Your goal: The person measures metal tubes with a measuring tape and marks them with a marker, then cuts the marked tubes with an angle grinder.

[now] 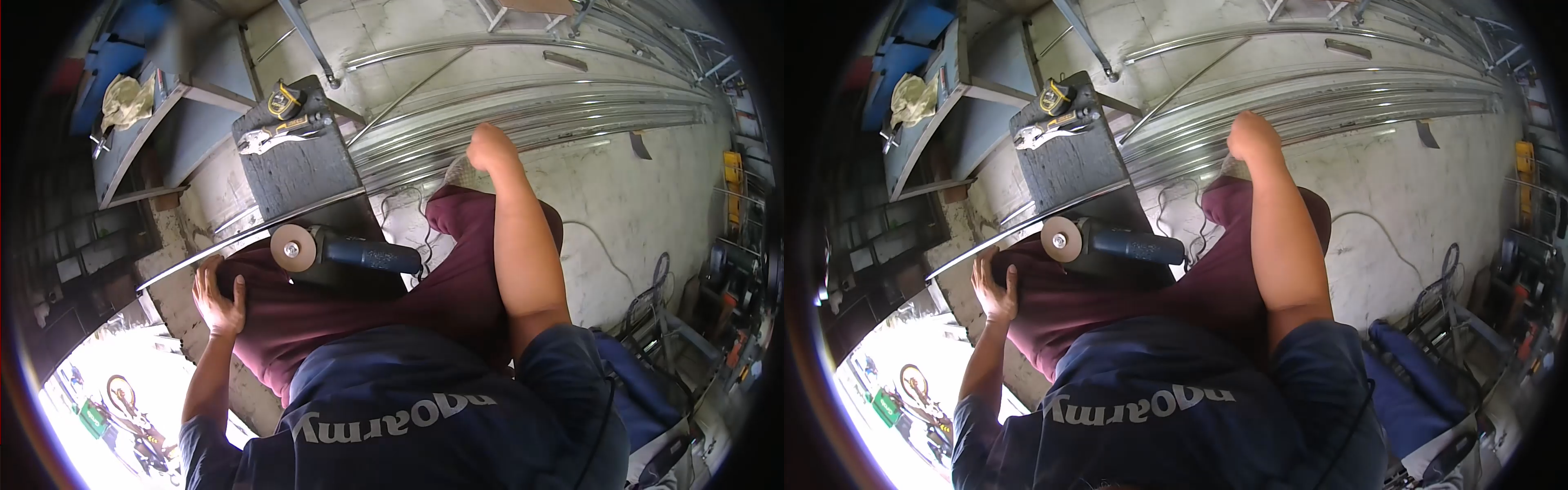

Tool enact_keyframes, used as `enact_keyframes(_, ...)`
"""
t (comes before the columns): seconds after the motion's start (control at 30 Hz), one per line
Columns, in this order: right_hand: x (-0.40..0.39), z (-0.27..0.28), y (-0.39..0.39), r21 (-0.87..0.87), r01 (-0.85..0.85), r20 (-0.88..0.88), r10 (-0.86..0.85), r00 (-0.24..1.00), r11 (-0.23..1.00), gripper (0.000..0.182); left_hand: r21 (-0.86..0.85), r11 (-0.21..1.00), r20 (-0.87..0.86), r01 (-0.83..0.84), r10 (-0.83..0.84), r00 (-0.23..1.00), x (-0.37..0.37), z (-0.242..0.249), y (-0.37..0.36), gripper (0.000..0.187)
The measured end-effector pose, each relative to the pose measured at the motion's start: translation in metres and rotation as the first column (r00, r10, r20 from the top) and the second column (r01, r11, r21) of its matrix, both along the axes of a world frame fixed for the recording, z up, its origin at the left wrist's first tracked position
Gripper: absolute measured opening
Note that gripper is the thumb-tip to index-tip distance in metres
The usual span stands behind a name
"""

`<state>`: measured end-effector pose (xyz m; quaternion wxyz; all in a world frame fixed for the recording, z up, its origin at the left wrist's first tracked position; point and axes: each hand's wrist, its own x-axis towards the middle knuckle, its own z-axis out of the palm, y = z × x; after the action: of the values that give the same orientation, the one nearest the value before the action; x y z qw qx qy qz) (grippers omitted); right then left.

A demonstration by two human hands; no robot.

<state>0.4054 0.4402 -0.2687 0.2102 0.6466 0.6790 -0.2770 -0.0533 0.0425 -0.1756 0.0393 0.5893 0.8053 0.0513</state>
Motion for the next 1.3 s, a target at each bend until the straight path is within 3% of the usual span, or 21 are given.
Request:
enact_keyframes(0.17,-0.004,-0.011,0.004,-0.07,0.097,-0.057,-0.101,0.993,0.993,0.033,-0.03,1.0,0.05,0.007,-0.006,0.999,0.0,0.005,0.012,0.059)
enact_keyframes(0.3,-0.008,0.007,-0.004,-0.218,-0.037,-0.045,0.028,0.999,0.975,0.028,0.178,0.984,0.31,-0.008,-0.048,0.95,-0.014,0.0,0.025,0.059)
enact_keyframes(0.37,-0.012,-0.005,-0.019,-0.289,-0.079,-0.13,0.042,0.991,0.954,0.021,0.318,0.945,0.357,0.072,-0.19,0.914,-0.003,0.008,0.082,0.058)
enact_keyframes(0.43,-0.018,-0.011,-0.032,-0.411,-0.053,-0.133,-0.003,0.991,0.91,0.027,0.332,0.875,0.02,0.352,-0.38,0.925,0.013,0.013,0.158,0.063)
enact_keyframes(0.5,-0.008,-0.02,-0.039,-0.511,0.039,-0.047,-0.073,0.996,0.858,0.028,0.326,0.813,-0.073,0.483,-0.488,0.87,0.02,-0.015,0.232,0.073)
enact_keyframes(0.57,0.008,-0.056,-0.038,-0.541,0.111,0.024,-0.117,0.993,0.834,0.029,0.199,0.814,-0.178,0.545,-0.517,0.837,0.014,-0.06,0.284,0.086)
enact_keyframes(0.67,0.04,-0.106,-0.05,-0.445,0.189,0.052,-0.186,0.981,0.875,0.031,0.144,0.899,-0.099,0.415,-0.404,0.91,0.011,-0.129,0.311,0.092)
enact_keyframes(0.7,0.046,-0.113,-0.051,-0.439,0.229,0.087,-0.212,0.973,0.869,0.028,0.234,0.881,-0.055,0.412,-0.411,0.91,0.014,-0.153,0.309,0.091)
enact_keyframes(0.73,0.053,-0.123,-0.052,-0.467,0.198,0.087,-0.178,0.98,0.862,0.026,0.316,0.86,-0.009,0.4,-0.419,0.908,0.024,-0.161,0.308,0.091)
enact_keyframes(0.9,0.063,-0.213,-0.042,-0.529,-0.022,0.141,0.113,0.984,0.848,0.026,0.33,0.855,-0.033,0.401,-0.414,0.91,0.021,-0.163,0.31,0.085)
enact_keyframes(0.93,0.057,-0.235,-0.047,-0.395,-0.095,0.157,0.169,0.973,0.914,0.027,0.339,0.851,-0.028,0.401,-0.417,0.908,0.021,-0.162,0.312,0.085)
enact_keyframes(1.03,0.02,-0.258,-0.033,-0.252,0.145,0.11,-0.121,0.987,0.957,0.031,0.346,0.841,-0.012,0.416,-0.439,0.898,0.018,-0.164,0.313,0.084)
enact_keyframes(1.13,-0.031,-0.272,-0.015,-0.249,0.09,0.043,-0.082,0.996,0.964,0.034,0.353,0.829,-0.007,0.433,-0.46,0.888,0.016,-0.165,0.314,0.082)
enact_keyframes(1.17,-0.048,-0.283,-0.015,-0.226,0.036,0.026,-0.03,0.999,0.973,0.034,0.347,0.826,-0.013,0.444,-0.469,0.883,0.015,-0.165,0.315,0.082)
enact_keyframes(1.27,-0.091,-0.322,-0.025,0.089,-0.195,-0.081,0.202,0.976,0.977,0.034,0.336,0.825,-0.027,0.455,-0.474,0.88,0.011,-0.169,0.315,0.08)
enact_keyframes(1.3,-0.106,-0.329,-0.021,0.01,-0.311,-0.074,0.311,0.947,0.95,0.035,0.338,0.826,-0.027,0.451,-0.471,0.882,0.011,-0.17,0.315,0.079)
